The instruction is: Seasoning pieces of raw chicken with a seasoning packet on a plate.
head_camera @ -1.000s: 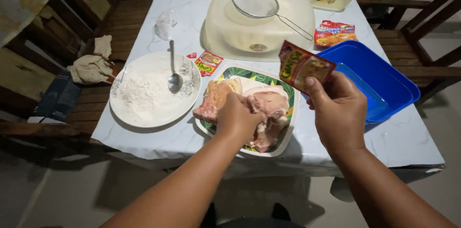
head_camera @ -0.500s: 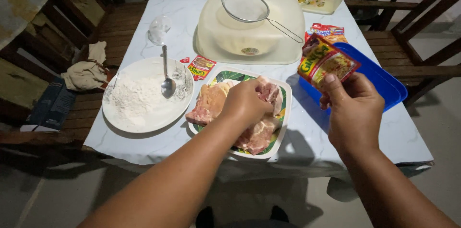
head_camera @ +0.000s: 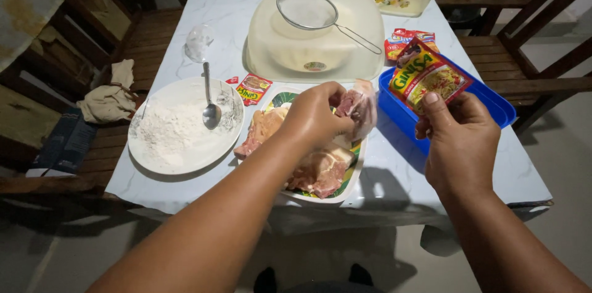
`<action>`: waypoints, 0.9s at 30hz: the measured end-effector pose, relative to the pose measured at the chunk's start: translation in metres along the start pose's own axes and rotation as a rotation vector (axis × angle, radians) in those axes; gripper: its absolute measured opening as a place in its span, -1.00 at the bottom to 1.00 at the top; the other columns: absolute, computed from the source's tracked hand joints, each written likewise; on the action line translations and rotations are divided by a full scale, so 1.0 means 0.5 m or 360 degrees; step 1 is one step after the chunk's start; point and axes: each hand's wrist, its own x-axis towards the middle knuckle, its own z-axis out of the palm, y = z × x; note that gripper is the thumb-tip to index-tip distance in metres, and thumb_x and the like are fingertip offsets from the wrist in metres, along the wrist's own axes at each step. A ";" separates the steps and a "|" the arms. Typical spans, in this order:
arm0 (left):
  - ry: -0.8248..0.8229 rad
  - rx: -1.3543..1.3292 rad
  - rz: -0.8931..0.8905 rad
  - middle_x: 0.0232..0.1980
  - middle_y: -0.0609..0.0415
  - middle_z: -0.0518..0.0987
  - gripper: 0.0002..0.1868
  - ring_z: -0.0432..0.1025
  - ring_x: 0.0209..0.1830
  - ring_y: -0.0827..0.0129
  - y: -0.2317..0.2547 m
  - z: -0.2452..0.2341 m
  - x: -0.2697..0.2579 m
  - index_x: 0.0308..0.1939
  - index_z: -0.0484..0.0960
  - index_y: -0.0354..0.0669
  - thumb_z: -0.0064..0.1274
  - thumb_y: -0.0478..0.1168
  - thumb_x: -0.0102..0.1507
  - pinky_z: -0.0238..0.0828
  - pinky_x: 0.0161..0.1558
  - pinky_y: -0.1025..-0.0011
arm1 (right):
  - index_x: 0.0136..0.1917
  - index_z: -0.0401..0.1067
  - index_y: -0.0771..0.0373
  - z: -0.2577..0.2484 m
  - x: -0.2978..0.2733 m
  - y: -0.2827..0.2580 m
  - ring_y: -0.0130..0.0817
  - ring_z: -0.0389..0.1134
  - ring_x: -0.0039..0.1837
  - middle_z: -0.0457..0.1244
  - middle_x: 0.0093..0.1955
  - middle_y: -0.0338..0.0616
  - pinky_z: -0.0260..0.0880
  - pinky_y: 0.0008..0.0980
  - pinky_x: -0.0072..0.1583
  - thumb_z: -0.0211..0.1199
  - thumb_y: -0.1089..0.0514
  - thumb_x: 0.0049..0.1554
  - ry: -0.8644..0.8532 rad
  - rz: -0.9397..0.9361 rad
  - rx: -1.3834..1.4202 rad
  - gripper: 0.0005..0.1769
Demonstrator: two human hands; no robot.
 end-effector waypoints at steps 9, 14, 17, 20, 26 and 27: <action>-0.0071 -0.1044 -0.0814 -0.21 -0.05 0.67 -0.52 0.58 -0.33 0.33 -0.024 -0.007 -0.051 0.09 0.57 -0.24 0.22 -0.27 0.09 0.61 -0.28 0.31 | 0.11 0.43 0.34 0.009 0.003 0.008 -0.48 0.25 -0.25 0.33 -0.17 -0.16 0.30 -0.41 -0.18 0.26 0.20 0.30 -0.0109 0.0124 0.0007 -0.82; 0.0036 -0.1560 -0.1102 -0.25 -0.09 0.62 -0.57 0.57 -0.40 0.27 -0.067 0.002 -0.112 0.10 0.51 -0.29 0.12 -0.41 0.13 0.61 -0.38 0.26 | 0.13 0.42 0.35 0.017 0.001 0.019 -0.45 0.24 -0.24 0.30 -0.17 -0.15 0.29 -0.41 -0.17 0.25 0.19 0.31 -0.0211 0.0276 0.0151 -0.80; 0.0099 -0.1482 -0.1058 -0.24 -0.09 0.63 -0.60 0.57 -0.40 0.27 -0.093 0.000 -0.139 0.05 0.55 -0.35 0.16 -0.42 0.11 0.59 -0.39 0.28 | 0.14 0.43 0.33 0.034 -0.001 0.010 -0.45 0.25 -0.24 0.31 -0.15 -0.15 0.30 -0.42 -0.16 0.24 0.20 0.28 -0.0234 0.0424 0.0205 -0.79; 0.0078 -0.0993 -0.1051 -0.22 -0.08 0.66 -0.61 0.57 -0.38 0.24 -0.039 -0.038 -0.163 -0.01 0.59 -0.33 0.23 -0.31 0.09 0.57 -0.38 0.25 | 0.16 0.43 0.35 0.043 -0.005 0.000 -0.47 0.26 -0.21 0.33 -0.11 -0.15 0.32 -0.43 -0.13 0.24 0.23 0.26 -0.0309 0.0405 0.0209 -0.78; 0.0067 0.0047 -0.0814 -0.17 -0.14 0.68 -0.53 0.61 -0.19 0.09 -0.082 -0.027 -0.225 -0.04 0.58 -0.29 0.32 -0.15 0.05 0.53 -0.14 0.19 | 0.08 0.43 0.41 0.056 -0.040 0.027 -0.51 0.30 -0.16 0.34 -0.12 -0.19 0.32 -0.47 -0.10 0.27 0.24 0.28 -0.0385 -0.0057 -0.0364 -0.83; 0.0102 0.0116 -0.0712 -0.14 -0.17 0.69 -0.52 0.61 -0.12 0.06 -0.086 -0.022 -0.234 -0.02 0.58 -0.29 0.31 -0.17 0.04 0.52 -0.06 0.20 | 0.01 0.47 0.42 0.052 -0.040 0.050 -0.51 0.29 -0.19 0.33 -0.19 -0.18 0.30 -0.46 -0.14 0.30 0.24 0.25 -0.0490 -0.0020 -0.0587 -0.85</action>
